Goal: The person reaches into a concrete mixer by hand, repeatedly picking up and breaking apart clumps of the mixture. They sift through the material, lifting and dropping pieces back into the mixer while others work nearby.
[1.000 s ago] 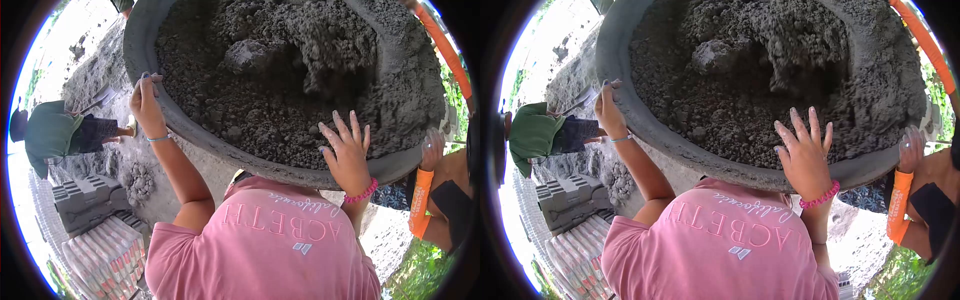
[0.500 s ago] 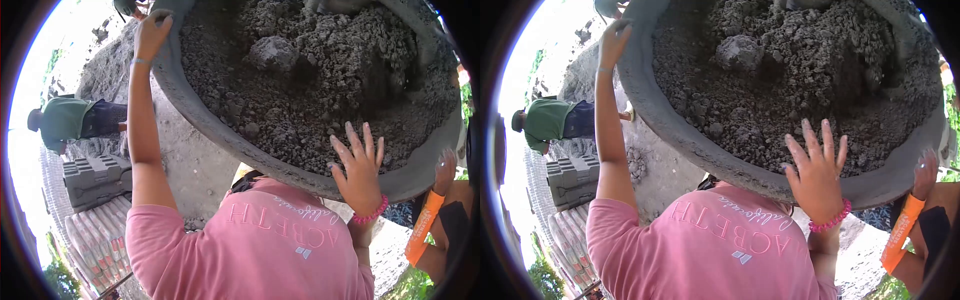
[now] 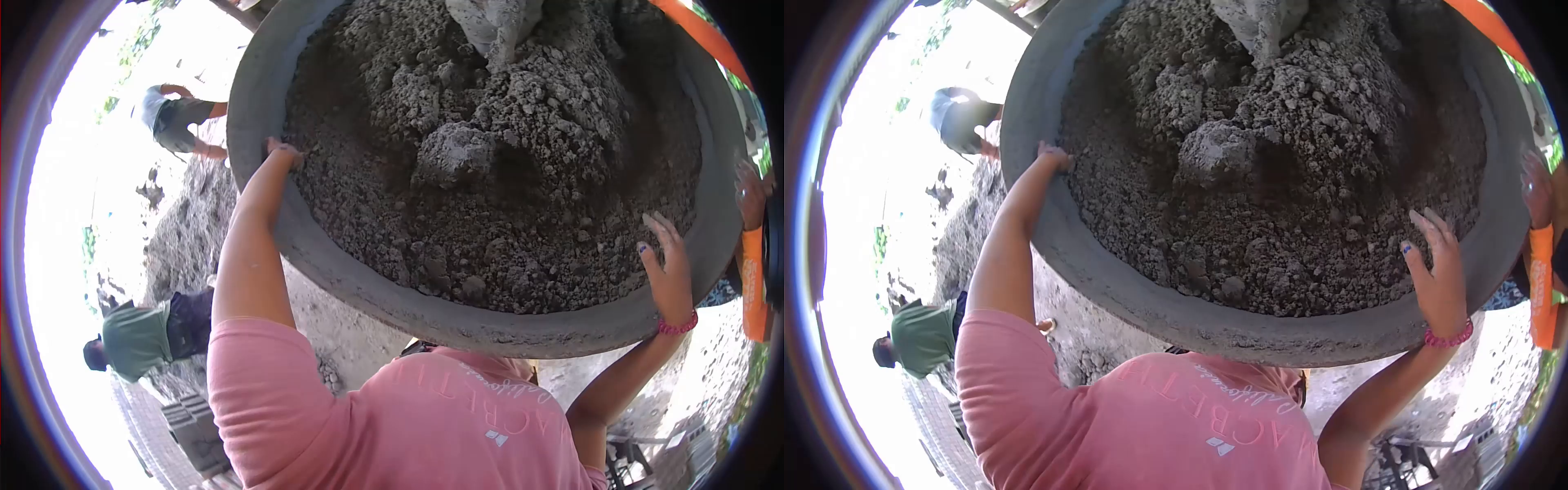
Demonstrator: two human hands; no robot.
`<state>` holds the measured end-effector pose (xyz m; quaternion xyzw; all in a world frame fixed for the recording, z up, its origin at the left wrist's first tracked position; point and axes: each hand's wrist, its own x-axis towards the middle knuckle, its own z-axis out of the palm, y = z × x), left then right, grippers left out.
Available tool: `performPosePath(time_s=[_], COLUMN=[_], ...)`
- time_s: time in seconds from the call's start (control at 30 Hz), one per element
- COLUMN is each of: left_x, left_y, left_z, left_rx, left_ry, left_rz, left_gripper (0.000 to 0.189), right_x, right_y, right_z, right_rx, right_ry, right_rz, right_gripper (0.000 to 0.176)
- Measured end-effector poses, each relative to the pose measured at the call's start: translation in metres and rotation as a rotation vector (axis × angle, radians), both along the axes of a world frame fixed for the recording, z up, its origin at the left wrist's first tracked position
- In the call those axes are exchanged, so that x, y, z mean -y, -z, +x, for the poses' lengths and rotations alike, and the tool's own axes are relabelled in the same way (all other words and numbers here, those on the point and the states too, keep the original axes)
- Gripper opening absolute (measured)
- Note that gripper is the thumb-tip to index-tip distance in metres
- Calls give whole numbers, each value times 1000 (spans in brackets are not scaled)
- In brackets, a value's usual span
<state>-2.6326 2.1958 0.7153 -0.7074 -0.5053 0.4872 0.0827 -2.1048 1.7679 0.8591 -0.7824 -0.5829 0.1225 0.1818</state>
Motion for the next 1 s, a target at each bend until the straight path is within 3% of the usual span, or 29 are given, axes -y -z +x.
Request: performPosePath(time_s=[0.1,0.2,0.4,0.5,0.6,0.67,0.73,0.8,0.9,0.93,1.0], left_x=[-3,-22,-24,-27,-42,19,71,150,225,241,268], left_y=[17,47,40,22,8,-59,-83,-98,-106,-125,-108], left_z=[-9,-9,18,35,55,118,150,185,208,221,225], left_rx=[1,38,26,5,120,383,832,1162,1183,1114,1203], left_ry=[12,-155,-236,-193,28,-63,-113,-58,79,-51,98], left_rz=[-26,26,77,78,-73,-144,-480,-627,-639,-614,-615], left_gripper=[42,42,38,37,38,41,43,43,45,42,39], right_x=[2,-1,0,-1,1,1,0,3,2,3,1], right_y=[4,4,1,2,2,2,1,3,4,3,2], right_z=[2,6,18,17,18,19,17,16,16,14,14], right_rx=[-1,-38,-99,-119,-106,-87,-90,-86,-54,-41,-37], right_ry=[62,31,98,93,83,44,24,12,-8,-10,-57], right_rz=[-22,-17,-9,-4,-3,-3,8,29,90,100,126], right_gripper=[37,37,35,34,34,35,36,37,41,43,45])
